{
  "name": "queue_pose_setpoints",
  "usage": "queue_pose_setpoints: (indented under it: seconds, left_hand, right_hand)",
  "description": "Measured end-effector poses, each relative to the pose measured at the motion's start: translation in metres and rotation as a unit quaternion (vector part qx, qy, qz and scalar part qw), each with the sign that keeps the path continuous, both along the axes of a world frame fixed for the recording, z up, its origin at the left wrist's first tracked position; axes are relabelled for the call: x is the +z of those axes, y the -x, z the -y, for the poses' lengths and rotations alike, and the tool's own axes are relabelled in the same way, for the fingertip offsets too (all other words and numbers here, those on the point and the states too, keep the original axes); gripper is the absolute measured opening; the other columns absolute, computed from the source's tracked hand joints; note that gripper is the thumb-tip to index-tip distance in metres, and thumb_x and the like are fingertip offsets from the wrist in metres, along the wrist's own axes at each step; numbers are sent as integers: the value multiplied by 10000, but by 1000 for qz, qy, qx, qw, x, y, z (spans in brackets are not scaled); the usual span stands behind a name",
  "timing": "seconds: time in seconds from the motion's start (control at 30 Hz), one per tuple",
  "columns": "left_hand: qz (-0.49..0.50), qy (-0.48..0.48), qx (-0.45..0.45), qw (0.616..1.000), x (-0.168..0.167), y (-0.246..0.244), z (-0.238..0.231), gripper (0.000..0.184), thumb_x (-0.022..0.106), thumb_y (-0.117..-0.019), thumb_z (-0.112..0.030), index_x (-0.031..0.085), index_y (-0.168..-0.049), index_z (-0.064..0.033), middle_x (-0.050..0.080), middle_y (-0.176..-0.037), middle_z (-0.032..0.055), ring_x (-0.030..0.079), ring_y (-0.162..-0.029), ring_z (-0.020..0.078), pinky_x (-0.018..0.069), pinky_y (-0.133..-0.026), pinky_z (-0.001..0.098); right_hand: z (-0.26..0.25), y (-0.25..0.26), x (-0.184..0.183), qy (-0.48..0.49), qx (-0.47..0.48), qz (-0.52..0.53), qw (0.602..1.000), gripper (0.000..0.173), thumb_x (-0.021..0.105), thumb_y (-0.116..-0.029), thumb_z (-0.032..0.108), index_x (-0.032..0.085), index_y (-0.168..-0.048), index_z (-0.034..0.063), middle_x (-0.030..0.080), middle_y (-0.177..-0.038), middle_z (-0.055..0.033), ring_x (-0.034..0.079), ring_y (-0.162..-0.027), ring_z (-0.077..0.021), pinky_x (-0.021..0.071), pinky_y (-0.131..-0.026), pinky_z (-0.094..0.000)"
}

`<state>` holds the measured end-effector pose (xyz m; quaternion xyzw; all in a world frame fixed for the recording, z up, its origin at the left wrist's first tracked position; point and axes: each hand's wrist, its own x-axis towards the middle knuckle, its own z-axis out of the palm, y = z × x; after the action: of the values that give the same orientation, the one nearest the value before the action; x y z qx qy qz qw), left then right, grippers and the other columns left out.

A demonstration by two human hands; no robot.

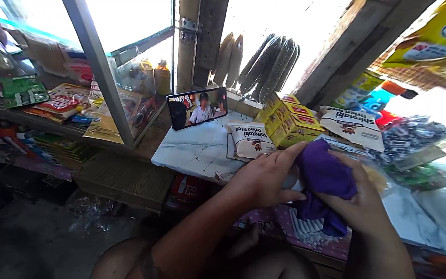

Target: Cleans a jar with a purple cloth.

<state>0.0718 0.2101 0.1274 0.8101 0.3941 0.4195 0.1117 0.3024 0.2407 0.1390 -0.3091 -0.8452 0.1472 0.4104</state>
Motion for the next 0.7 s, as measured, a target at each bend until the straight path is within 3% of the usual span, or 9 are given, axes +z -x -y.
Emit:
queue_pose_setpoints:
  seconds: [0.1, 0.17, 0.3, 0.43, 0.53, 0.7]
  left_hand:
    - [-15, 34, -10, 999, 4, 1, 1, 895, 802, -866, -368, 332, -1576, -93, 623, -1337, 169, 645, -1166, 301, 536, -959, 474]
    - [-18, 45, -18, 999, 6, 2, 1, 884, 797, -873, -365, 333, -1577, -99, 609, -1367, 163, 630, -1201, 303, 527, -983, 468]
    - [-6, 44, -33, 998, 6, 3, 1, 866, 816, -855, -272, 354, -1568, -109, 605, -1389, 146, 622, -1219, 306, 527, -984, 480]
    - [-17, 81, -32, 996, 11, 4, 2, 977, 815, -761, -24, 320, -1593, -160, 577, -1403, 160, 601, -1237, 324, 530, -971, 494]
    - [-27, 79, -30, 996, 11, 5, 3, 1035, 798, -727, 54, 293, -1604, -162, 565, -1420, 161, 593, -1253, 330, 530, -979, 491]
    - [-18, 95, -32, 995, 14, 5, 3, 1074, 866, -724, -49, 259, -1607, -120, 546, -1447, 168, 565, -1303, 314, 495, -1036, 488]
  right_hand:
    - [6, -6, -11, -19, -3, -39, 999, 782, 775, -854, 338, 433, -1441, -48, 582, -1393, -67, 522, -1267, 42, 436, -1087, -173]
    - [15, -8, -25, -59, -24, -75, 995, 763, 786, -853, 271, 414, -1445, -35, 551, -1426, -40, 486, -1306, 47, 400, -1125, -181]
    - [34, 2, -54, -175, -79, -97, 976, 665, 786, -878, 255, 461, -1453, 184, 546, -1430, 105, 454, -1338, 59, 354, -1162, -208]
    - [40, 9, -61, -237, -76, -38, 968, 575, 748, -906, 329, 493, -1420, 294, 579, -1440, 57, 478, -1412, -122, 371, -1202, -393]
    - [35, 13, -44, -227, -56, 20, 972, 585, 722, -922, 375, 475, -1437, 251, 604, -1416, -29, 506, -1392, -150, 381, -1190, -373]
    - [25, 11, -13, -117, -6, 44, 992, 743, 789, -851, 406, 478, -1434, 67, 606, -1377, -94, 500, -1310, -13, 364, -1125, -190]
